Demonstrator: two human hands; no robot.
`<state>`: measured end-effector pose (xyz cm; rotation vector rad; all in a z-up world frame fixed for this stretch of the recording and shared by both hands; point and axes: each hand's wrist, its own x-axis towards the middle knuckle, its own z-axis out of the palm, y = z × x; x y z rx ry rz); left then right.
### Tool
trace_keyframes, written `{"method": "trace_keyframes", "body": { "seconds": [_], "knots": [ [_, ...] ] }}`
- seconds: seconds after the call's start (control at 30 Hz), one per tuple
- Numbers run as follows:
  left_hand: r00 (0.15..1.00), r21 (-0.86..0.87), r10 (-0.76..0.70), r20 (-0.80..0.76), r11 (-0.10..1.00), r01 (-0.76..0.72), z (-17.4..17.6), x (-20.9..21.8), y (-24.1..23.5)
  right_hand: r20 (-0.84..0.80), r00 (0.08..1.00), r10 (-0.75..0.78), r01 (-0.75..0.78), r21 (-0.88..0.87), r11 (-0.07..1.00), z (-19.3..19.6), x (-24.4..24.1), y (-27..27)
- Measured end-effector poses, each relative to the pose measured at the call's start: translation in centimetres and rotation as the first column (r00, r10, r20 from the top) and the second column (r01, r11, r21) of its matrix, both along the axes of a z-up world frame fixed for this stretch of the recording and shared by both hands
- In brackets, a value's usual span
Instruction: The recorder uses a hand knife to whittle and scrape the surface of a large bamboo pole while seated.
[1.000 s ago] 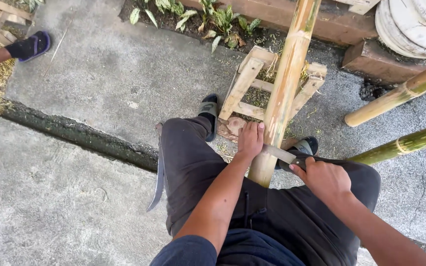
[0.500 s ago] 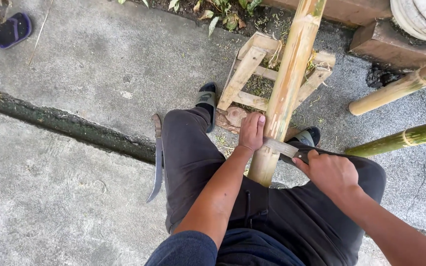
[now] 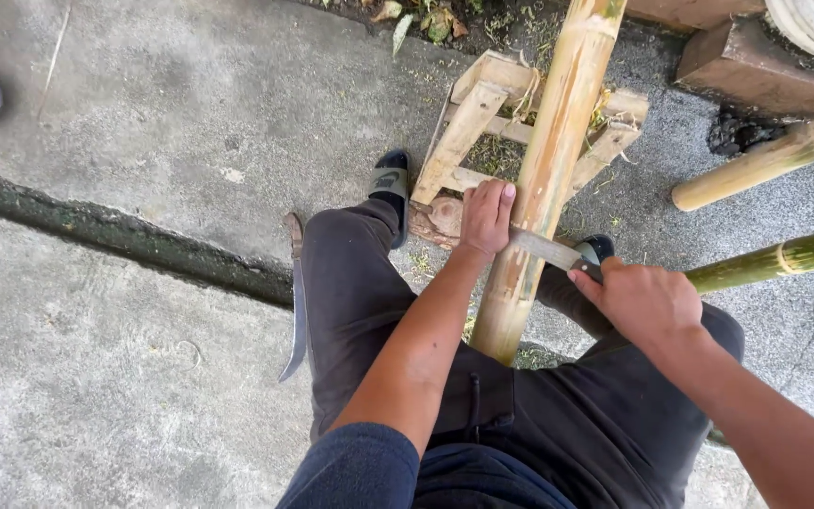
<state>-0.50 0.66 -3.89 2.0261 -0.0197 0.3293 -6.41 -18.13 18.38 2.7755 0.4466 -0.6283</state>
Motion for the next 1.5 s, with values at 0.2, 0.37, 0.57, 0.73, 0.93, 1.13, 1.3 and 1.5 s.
{"method": "trace_keyframes", "body": {
  "seconds": [0.2, 0.37, 0.57, 0.73, 0.93, 1.13, 1.3, 1.5],
  "knots": [
    [0.996, -0.05, -0.029, 0.079, 0.998, 0.033, -0.3, 1.1, 0.1, -0.012, 1.0, -0.022, 0.022, -0.022, 1.0, 0.8, 1.7, 0.8],
    [0.999, 0.015, -0.028, 0.019, 1.0, 0.028, 0.0, 4.9, -0.2, -0.025, 0.998, -0.053, 0.053, -0.008, 0.999, 0.3, 3.5, -0.1],
    [0.999, 0.02, -0.036, 0.005, 0.999, 0.036, 0.2, 2.7, -0.1, -0.086, 0.993, -0.081, 0.076, -0.062, 0.995, 0.7, 2.9, 0.7],
    [0.996, 0.042, -0.092, -0.013, 0.995, 0.092, 1.2, 1.3, 0.8, -0.059, 0.998, -0.017, 0.015, -0.043, 0.999, -0.4, 2.3, -0.1],
    [0.998, 0.053, -0.043, 0.038, 0.998, 0.041, 1.5, 4.5, -0.1, -0.012, 1.0, -0.02, 0.02, -0.032, 0.999, 0.0, 4.4, -0.7],
    [0.998, 0.109, 0.008, 0.058, 0.994, -0.015, -0.1, 8.1, -1.0, -0.007, 0.998, -0.059, 0.058, -0.042, 0.997, 0.3, 7.1, -0.4],
    [0.994, 0.186, -0.046, 0.104, 0.982, 0.027, 1.9, 10.1, -1.0, -0.022, 0.995, -0.095, 0.094, -0.05, 0.994, 0.7, 8.8, -1.0],
    [0.996, 0.188, 0.029, 0.081, 0.981, -0.044, 0.7, 10.9, -1.8, 0.021, 0.998, -0.052, 0.053, -0.063, 0.997, 1.1, 9.1, -0.7]
  ]
}}
